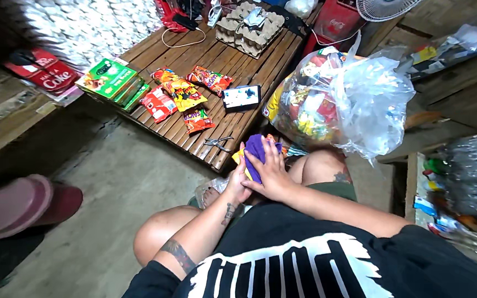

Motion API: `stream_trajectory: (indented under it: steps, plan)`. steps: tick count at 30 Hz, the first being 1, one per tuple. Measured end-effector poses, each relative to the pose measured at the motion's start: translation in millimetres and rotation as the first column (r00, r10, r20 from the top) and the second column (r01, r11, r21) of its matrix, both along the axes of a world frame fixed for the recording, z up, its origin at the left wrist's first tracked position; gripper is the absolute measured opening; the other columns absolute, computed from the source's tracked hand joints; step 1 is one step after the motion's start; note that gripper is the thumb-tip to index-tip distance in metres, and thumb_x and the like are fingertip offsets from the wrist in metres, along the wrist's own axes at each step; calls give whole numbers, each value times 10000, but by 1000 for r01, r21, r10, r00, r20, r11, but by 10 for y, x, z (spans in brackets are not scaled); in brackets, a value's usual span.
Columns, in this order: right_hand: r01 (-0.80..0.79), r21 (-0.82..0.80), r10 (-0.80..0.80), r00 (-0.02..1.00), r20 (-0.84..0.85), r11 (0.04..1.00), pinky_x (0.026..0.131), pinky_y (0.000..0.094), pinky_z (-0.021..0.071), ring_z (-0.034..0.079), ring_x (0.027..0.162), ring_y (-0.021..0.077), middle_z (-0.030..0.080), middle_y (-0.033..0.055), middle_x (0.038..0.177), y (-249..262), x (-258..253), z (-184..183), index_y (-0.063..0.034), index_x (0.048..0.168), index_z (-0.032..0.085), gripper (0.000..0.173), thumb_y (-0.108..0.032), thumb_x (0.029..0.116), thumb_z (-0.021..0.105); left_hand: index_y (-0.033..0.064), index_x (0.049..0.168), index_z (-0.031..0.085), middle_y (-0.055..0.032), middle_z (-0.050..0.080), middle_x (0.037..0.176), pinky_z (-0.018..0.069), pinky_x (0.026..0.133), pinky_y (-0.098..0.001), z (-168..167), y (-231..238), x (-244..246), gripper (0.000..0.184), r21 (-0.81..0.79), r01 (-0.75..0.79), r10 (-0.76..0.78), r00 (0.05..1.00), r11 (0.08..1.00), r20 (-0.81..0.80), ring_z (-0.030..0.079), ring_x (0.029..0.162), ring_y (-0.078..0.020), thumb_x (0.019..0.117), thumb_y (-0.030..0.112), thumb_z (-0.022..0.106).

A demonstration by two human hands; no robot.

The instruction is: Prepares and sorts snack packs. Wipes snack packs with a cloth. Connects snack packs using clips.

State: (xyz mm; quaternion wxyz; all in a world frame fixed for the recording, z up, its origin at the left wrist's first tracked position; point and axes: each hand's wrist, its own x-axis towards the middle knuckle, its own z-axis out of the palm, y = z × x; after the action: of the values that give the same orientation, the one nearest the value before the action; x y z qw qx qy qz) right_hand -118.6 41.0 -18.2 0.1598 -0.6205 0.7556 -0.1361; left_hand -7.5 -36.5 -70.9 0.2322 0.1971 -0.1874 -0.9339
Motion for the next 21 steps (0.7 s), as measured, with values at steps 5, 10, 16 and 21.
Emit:
stream_trajectory:
  steps: [5,10,16,21]
  plan:
    - [16,-385,22,995,94,923,1143,686,317,228,1511,488,291,236,1635,-134,-359,-337,-268,1400,629,397,-389,1048,494,29,1420,418,-165,636,1265,519,1041,-440,-53,-25,20,628,-73,29,-34,997,997,-66,632,1196,-248,1106,424,46]
    - [338,-235,-233,894,384,911,1111,571,420,372,1445,433,261,273,1619,-166,-595,-369,-216,1483,534,538,-304,964,650,38,1520,312,-154,593,1346,496,1074,-425,-75,71,-19,571,-145,51,-58,997,988,-48,601,1246,-229,1120,372,79]
    - [-49,-448,151,969,195,893,1031,566,487,549,1281,408,564,247,1387,0,-343,-351,-245,1260,718,335,-219,938,631,63,1278,512,-122,691,1130,545,981,-416,-93,100,-19,539,-83,22,-27,998,996,-53,669,1094,-215,1116,309,59]
    - [-107,-450,177,977,116,887,1027,594,482,547,1303,404,545,215,1437,-99,-469,-410,-269,1306,688,347,-312,971,611,44,1354,461,-130,662,1210,519,1034,-422,-146,48,-14,535,-99,61,-70,994,993,-84,642,1165,-220,1119,326,71]
